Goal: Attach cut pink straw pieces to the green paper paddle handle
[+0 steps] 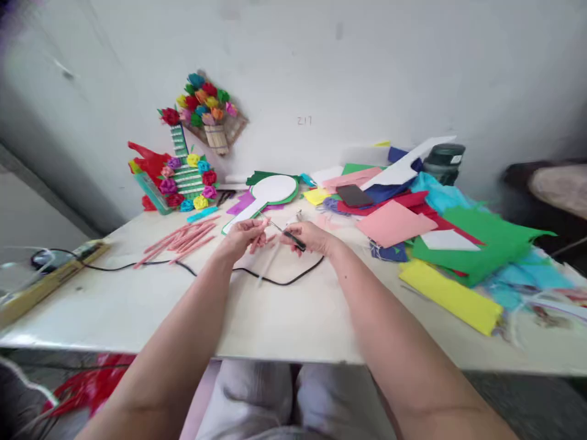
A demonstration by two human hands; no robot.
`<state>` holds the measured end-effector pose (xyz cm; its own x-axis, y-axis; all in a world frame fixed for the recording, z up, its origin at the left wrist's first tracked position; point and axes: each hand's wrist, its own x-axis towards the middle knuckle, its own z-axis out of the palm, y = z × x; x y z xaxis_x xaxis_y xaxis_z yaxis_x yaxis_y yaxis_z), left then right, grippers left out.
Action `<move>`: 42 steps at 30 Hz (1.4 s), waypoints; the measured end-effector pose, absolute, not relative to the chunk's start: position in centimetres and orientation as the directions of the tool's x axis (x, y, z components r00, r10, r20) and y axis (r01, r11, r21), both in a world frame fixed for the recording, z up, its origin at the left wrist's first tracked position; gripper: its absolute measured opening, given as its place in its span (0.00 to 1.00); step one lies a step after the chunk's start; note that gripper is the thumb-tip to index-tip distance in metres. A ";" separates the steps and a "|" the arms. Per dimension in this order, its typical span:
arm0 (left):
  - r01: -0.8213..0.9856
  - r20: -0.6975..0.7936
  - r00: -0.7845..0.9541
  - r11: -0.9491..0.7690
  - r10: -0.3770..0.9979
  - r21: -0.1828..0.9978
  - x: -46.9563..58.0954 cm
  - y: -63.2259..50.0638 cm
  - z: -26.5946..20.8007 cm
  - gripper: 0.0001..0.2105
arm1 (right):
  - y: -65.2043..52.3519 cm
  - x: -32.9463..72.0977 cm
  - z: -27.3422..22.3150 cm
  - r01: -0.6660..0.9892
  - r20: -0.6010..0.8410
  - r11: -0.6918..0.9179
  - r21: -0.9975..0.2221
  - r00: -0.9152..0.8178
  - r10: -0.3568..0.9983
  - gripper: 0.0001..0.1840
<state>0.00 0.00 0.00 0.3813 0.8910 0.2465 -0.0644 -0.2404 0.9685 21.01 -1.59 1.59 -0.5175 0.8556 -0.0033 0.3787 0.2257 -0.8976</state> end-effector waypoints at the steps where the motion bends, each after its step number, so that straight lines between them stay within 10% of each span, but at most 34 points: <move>1: -0.057 0.240 0.383 -0.237 0.892 0.970 0.0 0.0 0.0 0.13 | -1.5 20.9 1.5 0.376 0.004 0.231 -0.897 -0.517 0.856 0.15; 42: -0.021 0.172 0.380 -0.178 0.909 0.984 -0.3 -0.1 0.2 0.15 | -0.7 20.6 0.8 0.334 0.110 0.295 -0.895 -0.477 0.872 0.25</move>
